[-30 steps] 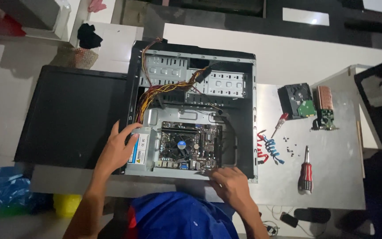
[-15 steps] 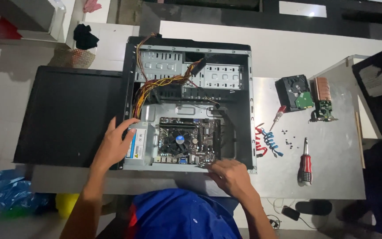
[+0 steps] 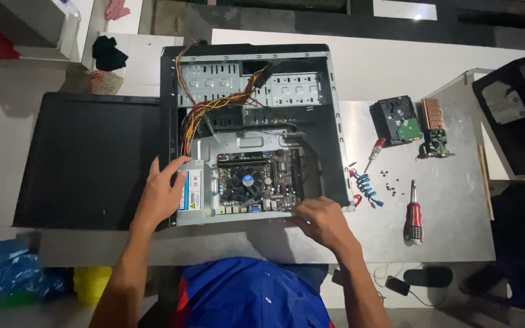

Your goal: Disassembling a desktop computer by removing internal screws and extracting the power supply unit from the case.

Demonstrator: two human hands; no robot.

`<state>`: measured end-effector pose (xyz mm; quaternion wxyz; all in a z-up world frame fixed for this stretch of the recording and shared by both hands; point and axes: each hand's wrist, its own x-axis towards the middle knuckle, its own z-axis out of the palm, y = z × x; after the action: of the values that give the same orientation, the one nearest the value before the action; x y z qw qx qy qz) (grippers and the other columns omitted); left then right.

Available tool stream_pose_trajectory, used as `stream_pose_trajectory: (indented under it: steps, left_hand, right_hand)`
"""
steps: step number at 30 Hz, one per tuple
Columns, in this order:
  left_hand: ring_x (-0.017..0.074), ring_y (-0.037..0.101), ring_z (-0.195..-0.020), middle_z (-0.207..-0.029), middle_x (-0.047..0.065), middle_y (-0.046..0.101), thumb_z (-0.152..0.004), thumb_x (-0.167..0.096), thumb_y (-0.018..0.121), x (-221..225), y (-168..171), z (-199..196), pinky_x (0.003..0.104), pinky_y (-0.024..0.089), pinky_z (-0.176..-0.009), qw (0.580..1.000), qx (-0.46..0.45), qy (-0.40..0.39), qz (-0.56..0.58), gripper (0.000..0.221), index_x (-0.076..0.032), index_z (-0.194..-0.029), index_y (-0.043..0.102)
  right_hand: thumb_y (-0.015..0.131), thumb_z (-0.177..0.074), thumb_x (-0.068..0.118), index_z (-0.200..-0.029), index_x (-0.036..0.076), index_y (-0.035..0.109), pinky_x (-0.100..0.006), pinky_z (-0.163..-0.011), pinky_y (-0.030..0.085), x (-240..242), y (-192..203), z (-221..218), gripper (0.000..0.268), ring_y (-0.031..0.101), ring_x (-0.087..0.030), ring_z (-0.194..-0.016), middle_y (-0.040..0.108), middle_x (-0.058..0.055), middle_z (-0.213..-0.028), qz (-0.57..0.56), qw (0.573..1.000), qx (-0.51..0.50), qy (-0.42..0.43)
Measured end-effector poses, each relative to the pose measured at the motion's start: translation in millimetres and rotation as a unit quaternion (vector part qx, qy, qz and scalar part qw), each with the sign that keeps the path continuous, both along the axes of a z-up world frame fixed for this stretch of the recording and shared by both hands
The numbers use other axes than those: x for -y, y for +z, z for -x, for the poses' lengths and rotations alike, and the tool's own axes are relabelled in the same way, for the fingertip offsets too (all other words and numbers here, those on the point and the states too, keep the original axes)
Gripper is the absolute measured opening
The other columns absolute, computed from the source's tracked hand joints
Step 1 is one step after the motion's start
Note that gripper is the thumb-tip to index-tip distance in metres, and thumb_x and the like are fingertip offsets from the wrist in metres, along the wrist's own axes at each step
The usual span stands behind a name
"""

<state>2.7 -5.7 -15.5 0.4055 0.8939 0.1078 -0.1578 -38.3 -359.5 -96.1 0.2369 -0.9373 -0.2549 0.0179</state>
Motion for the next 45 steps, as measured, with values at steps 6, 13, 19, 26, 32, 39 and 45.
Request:
stream_pose_trajectory:
  steps: [6,13,19,26,32,39,45]
  left_hand:
    - [0.0611,0.025,-0.147,-0.157,0.045,0.021,-0.107,-0.017,0.043,2,4,0,0.069,0.026,-0.117,1.000,-0.006,-0.001,-0.008,0.042,-0.020,-0.145,0.059]
    - [0.0601,0.027,-0.147,-0.158,0.044,0.023,-0.107,-0.015,0.045,5,7,-3,0.066,0.028,-0.117,1.000,0.004,0.013,-0.003,0.038,-0.015,-0.142,0.062]
    - [0.0577,0.028,-0.147,-0.159,0.042,0.024,-0.107,-0.018,0.047,6,9,-2,0.064,0.029,-0.117,1.000,0.000,0.025,-0.008,0.038,-0.019,-0.141,0.062]
    - [0.0560,0.027,-0.149,-0.158,0.042,0.024,-0.106,-0.015,0.045,6,3,-2,0.062,0.027,-0.119,1.000,0.004,0.025,-0.004,0.039,-0.022,-0.140,0.064]
    - [0.0578,0.027,-0.148,-0.158,0.043,0.023,-0.107,-0.016,0.046,5,1,-2,0.063,0.027,-0.119,1.000,0.009,0.015,-0.012,0.038,-0.020,-0.141,0.062]
    - [0.0606,0.034,-0.143,-0.157,0.044,0.023,-0.106,-0.017,0.048,3,-4,-3,0.064,0.037,-0.112,1.000,-0.003,0.020,-0.022,0.038,-0.021,-0.141,0.061]
    - [0.0639,0.035,-0.140,-0.155,0.045,0.024,-0.106,-0.017,0.047,0,-11,-3,0.066,0.040,-0.108,1.000,0.010,0.012,-0.021,0.038,-0.019,-0.141,0.061]
  right_hand:
    - [0.086,-0.077,0.022,-0.078,0.016,0.068,-0.038,-0.073,0.056,-8,14,3,0.018,0.069,-0.024,-0.067,0.069,-0.003,-0.069,-0.011,1.000,-0.009,-0.017]
    - [0.082,-0.086,0.029,-0.108,0.013,0.076,-0.049,-0.090,0.053,97,-53,5,0.028,0.070,-0.038,-0.087,0.074,-0.015,-0.092,-0.188,0.953,0.041,-0.233]
    - [0.084,-0.094,0.022,-0.119,0.011,0.073,-0.045,-0.085,0.056,273,-163,29,0.030,0.071,-0.033,-0.094,0.072,-0.012,-0.105,-0.033,0.797,0.156,-0.582]
    - [0.088,-0.083,0.035,-0.128,0.008,0.071,-0.050,-0.085,0.055,304,-208,45,0.056,0.071,-0.038,-0.097,0.073,-0.017,-0.101,0.016,0.800,-0.043,-0.599]
    - [0.071,-0.092,0.023,-0.123,-0.004,0.070,-0.057,-0.082,0.053,308,-199,24,0.040,0.068,-0.049,-0.098,0.069,-0.028,-0.099,-0.027,0.804,-0.060,-0.591]
    - [0.078,-0.095,0.023,-0.117,0.001,0.075,-0.053,-0.078,0.055,289,-173,-10,0.031,0.069,-0.046,-0.099,0.072,-0.025,-0.100,-0.027,0.805,-0.101,-0.584]
    - [0.075,-0.098,0.019,-0.114,-0.005,0.074,-0.056,-0.077,0.054,295,-187,-15,0.028,0.068,-0.052,-0.100,0.070,-0.033,-0.100,-0.027,0.821,-0.098,-0.562]
